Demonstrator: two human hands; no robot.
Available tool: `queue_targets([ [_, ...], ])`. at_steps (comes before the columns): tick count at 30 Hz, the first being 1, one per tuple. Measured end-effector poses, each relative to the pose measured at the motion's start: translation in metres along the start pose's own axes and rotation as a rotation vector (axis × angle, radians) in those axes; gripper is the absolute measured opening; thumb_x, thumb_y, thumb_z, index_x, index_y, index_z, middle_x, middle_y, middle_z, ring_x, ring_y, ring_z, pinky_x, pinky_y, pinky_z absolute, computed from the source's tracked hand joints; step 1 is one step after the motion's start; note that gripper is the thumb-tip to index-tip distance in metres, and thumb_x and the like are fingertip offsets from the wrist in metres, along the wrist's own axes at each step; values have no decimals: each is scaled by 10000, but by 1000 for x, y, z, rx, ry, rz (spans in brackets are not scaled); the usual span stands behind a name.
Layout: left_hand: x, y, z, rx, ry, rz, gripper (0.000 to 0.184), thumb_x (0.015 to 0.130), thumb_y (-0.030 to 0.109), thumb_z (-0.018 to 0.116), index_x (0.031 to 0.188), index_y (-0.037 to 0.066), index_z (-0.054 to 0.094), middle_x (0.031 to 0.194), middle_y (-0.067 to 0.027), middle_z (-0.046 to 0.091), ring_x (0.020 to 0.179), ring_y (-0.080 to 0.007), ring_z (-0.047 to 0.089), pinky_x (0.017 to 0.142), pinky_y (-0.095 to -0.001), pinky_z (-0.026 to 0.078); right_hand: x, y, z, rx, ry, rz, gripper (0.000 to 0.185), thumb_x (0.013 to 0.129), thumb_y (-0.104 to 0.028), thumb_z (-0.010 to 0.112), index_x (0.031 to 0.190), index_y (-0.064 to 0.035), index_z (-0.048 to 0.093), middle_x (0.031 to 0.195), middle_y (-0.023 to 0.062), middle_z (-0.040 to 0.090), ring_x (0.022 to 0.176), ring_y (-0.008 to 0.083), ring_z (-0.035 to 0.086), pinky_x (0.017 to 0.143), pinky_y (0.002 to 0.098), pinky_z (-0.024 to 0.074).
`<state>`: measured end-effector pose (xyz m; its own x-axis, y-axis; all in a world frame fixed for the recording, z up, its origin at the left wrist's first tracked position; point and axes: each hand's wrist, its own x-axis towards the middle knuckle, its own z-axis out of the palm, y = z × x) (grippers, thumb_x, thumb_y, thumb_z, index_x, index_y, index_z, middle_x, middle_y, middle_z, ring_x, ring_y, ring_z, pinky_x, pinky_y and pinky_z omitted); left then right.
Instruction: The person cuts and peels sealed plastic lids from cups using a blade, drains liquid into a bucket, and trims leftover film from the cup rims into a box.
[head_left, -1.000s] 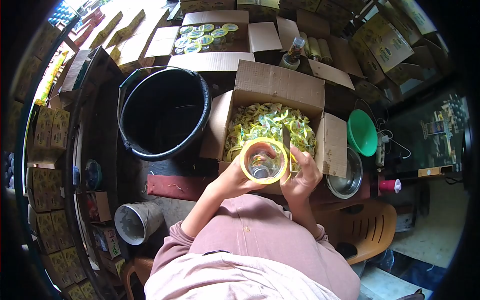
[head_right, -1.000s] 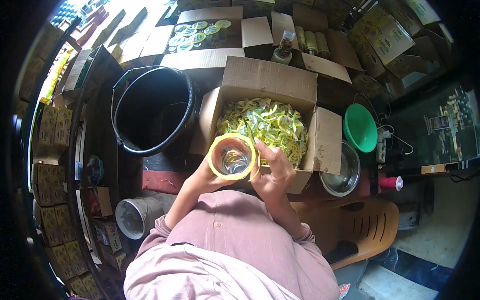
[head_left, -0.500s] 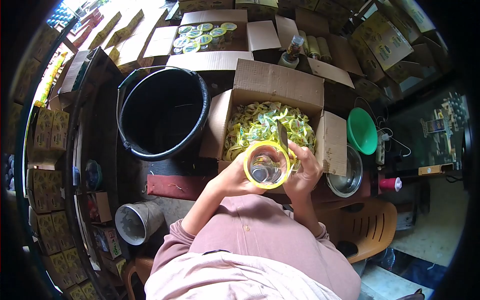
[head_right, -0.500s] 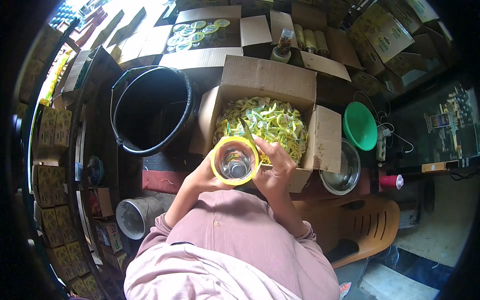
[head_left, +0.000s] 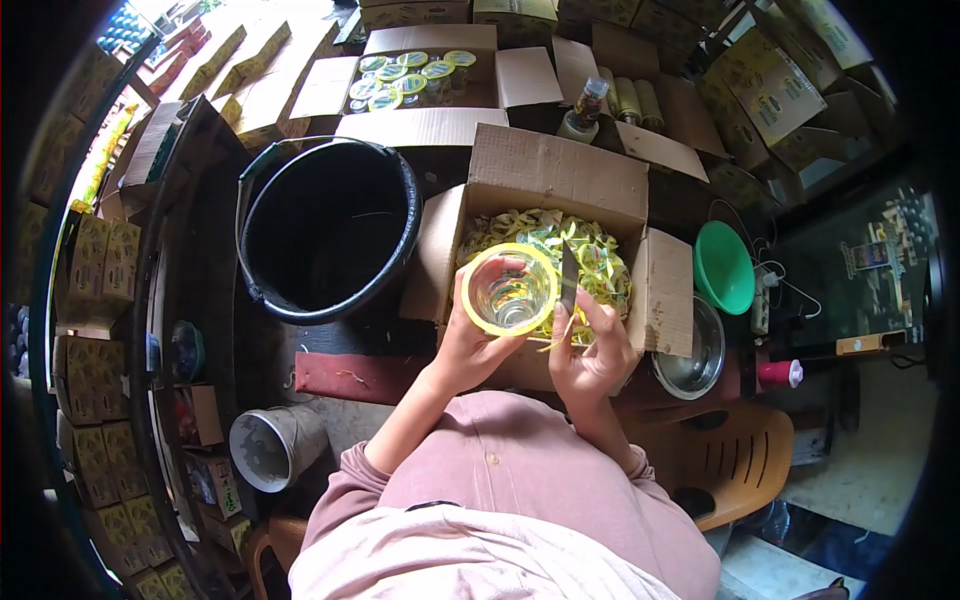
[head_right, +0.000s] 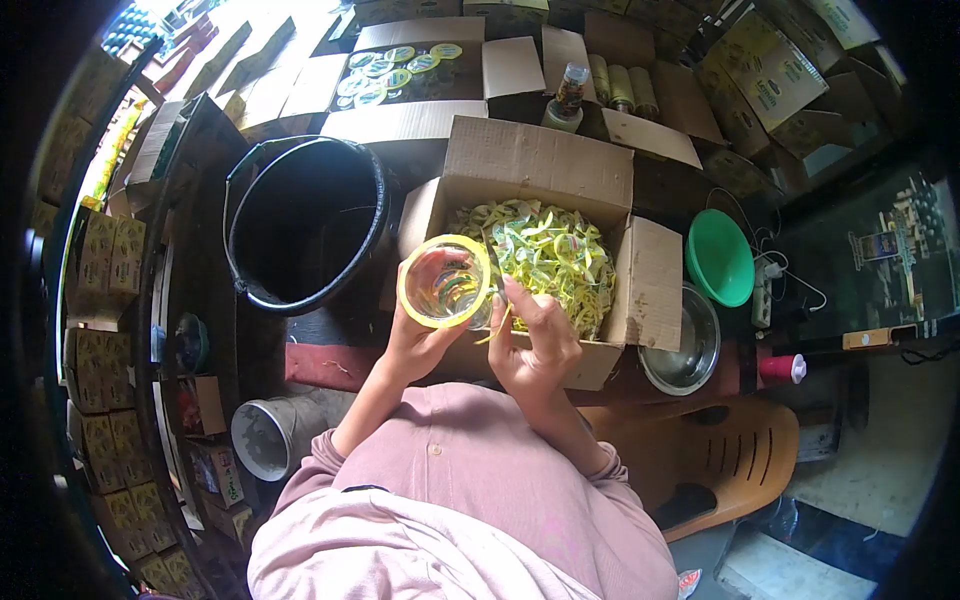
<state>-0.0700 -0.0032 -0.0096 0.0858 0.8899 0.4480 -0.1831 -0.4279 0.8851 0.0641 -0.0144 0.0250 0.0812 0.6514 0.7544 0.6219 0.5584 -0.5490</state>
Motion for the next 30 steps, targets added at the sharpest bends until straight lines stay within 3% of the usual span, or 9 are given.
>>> queue_targets([
  [16,-5,6,7,369,54,87,718,727,0,625,1269,-20,154,1192,-175,334,1142,-266,395,964,-351,337,-11,-1,7,11,42,-76,307,676,42,649,976,-4,597,673,73,552,551,186,540,515,278,444],
  [19,-4,9,9,306,68,92,660,712,-29,624,1251,-13,242,1168,-149,358,1097,-249,423,938,-341,345,-10,-1,8,-25,50,-91,304,673,56,641,969,-3,602,674,76,552,548,187,537,515,280,444],
  [30,-4,7,8,339,14,102,679,700,-11,666,1245,-14,261,1148,-142,347,1092,-252,436,900,-334,394,3,0,6,-77,47,-128,326,656,77,633,973,5,604,667,73,543,543,190,525,522,285,448],
])
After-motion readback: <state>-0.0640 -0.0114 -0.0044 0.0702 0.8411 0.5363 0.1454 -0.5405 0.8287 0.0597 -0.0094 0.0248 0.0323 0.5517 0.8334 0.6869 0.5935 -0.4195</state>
